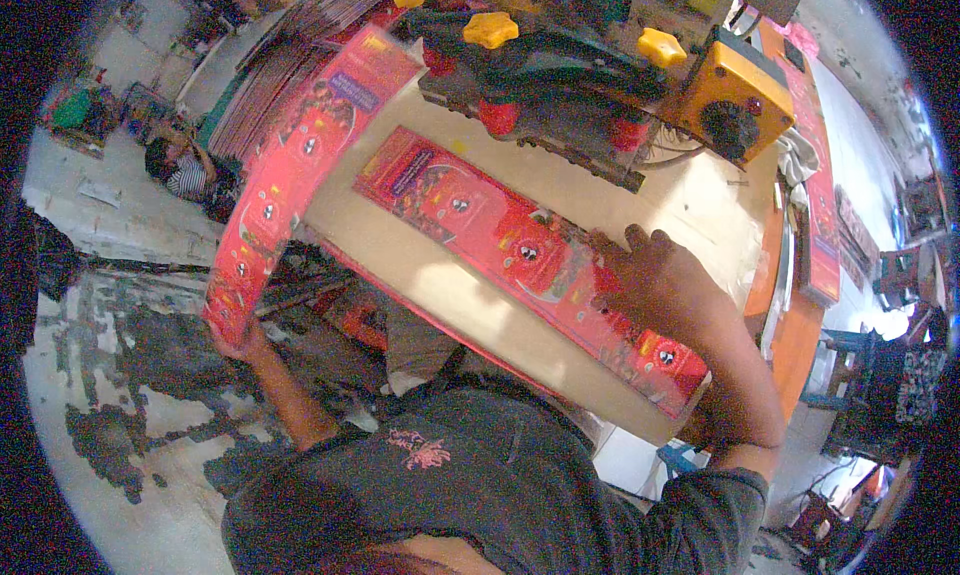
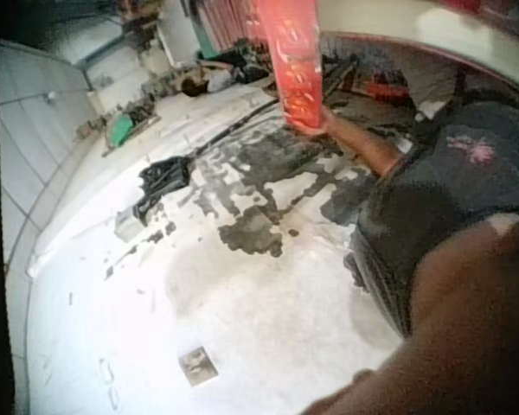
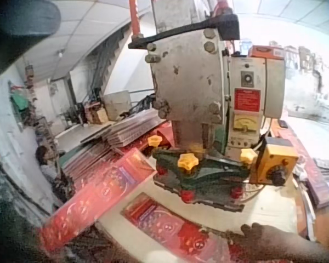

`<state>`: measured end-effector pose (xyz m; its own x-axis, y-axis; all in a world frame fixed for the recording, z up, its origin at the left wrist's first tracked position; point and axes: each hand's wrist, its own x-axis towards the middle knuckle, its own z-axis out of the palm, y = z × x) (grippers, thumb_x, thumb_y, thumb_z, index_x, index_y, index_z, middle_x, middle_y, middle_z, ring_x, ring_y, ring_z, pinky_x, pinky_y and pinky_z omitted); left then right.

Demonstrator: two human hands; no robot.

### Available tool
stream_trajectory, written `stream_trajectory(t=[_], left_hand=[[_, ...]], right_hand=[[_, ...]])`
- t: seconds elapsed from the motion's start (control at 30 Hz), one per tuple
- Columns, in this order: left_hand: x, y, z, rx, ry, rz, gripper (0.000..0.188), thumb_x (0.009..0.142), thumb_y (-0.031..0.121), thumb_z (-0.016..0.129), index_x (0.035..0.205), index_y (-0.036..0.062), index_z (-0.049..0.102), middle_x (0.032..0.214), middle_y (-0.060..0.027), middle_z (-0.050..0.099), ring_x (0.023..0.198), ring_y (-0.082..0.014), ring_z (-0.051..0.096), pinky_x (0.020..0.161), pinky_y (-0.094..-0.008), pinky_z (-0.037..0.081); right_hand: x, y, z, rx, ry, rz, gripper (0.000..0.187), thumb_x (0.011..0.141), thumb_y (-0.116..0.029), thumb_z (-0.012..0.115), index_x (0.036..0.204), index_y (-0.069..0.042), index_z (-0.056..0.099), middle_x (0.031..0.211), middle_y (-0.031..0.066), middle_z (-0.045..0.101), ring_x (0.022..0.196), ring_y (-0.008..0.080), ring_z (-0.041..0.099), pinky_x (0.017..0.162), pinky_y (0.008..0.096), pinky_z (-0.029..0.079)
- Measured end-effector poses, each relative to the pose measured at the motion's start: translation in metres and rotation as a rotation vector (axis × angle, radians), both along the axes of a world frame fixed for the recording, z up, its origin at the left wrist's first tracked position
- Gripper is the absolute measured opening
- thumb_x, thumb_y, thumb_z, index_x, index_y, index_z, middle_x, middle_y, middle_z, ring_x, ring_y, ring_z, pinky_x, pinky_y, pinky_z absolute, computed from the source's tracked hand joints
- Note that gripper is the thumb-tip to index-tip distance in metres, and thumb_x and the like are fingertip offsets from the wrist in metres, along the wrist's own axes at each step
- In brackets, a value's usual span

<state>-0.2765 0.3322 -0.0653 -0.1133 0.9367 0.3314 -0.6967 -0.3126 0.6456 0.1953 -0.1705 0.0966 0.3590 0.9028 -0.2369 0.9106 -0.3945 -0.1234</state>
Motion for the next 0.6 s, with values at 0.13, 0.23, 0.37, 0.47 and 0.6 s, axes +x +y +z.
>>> stream_trajectory(t=[0.13,0.23,0.37,0.47,0.6], left_hand=[[-0.025,0.007,-0.035,-0.067,0.234,0.173,0.069,0.094,0.041,0.063,0.151,0.0028,0.049,0.158,-0.0161,0.048,0.147,-0.0383,0.043,0.123,-0.0616,0.031],[-0.04,0.016,-0.059,-0.081,0.216,0.165,0.069,0.096,0.041,0.062,0.151,0.0026,0.049,0.158,-0.0168,0.048,0.147,-0.0386,0.043,0.123,-0.062,0.032],[-0.043,0.016,-0.073,-0.075,0.292,0.129,0.069,0.097,0.044,0.059,0.152,0.0032,0.048,0.159,-0.0177,0.046,0.147,-0.0397,0.042,0.122,-0.0639,0.032],[-0.055,0.021,-0.079,-0.047,0.212,0.001,0.07,0.098,0.046,0.056,0.153,0.0044,0.047,0.16,-0.0182,0.045,0.148,-0.0401,0.041,0.122,-0.0655,0.031],[-0.046,0.021,-0.082,-0.115,0.11,-0.247,0.068,0.099,0.046,0.055,0.154,0.0065,0.046,0.16,-0.0173,0.045,0.149,-0.0388,0.04,0.12,-0.0659,0.032]], right_hand=[[0.0,0.002,0.003,-0.018,0.009,-0.008,0.076,0.084,-0.037,0.078,0.149,-0.009,0.05,0.108,0.0192,0.062,0.101,0.0399,0.066,0.088,0.048,0.056],[0.005,-0.001,-0.005,0.011,-0.004,0.006,0.076,0.083,-0.037,0.079,0.148,-0.008,0.051,0.108,0.0194,0.062,0.101,0.0393,0.066,0.087,0.048,0.056],[0.005,-0.001,0.001,0.008,0.008,-0.015,0.075,0.084,-0.036,0.078,0.148,-0.008,0.052,0.104,0.0188,0.063,0.098,0.0381,0.067,0.086,0.0482,0.056],[0.004,-0.001,0.009,0.052,0.023,0.006,0.07,0.086,-0.036,0.076,0.147,-0.008,0.054,0.102,0.0193,0.065,0.095,0.0378,0.067,0.085,0.048,0.056],[0.005,0.012,0.023,0.238,0.266,0.05,0.061,0.096,-0.042,0.069,0.144,-0.006,0.058,0.108,0.0196,0.069,0.099,0.0349,0.069,0.087,0.0436,0.057]])
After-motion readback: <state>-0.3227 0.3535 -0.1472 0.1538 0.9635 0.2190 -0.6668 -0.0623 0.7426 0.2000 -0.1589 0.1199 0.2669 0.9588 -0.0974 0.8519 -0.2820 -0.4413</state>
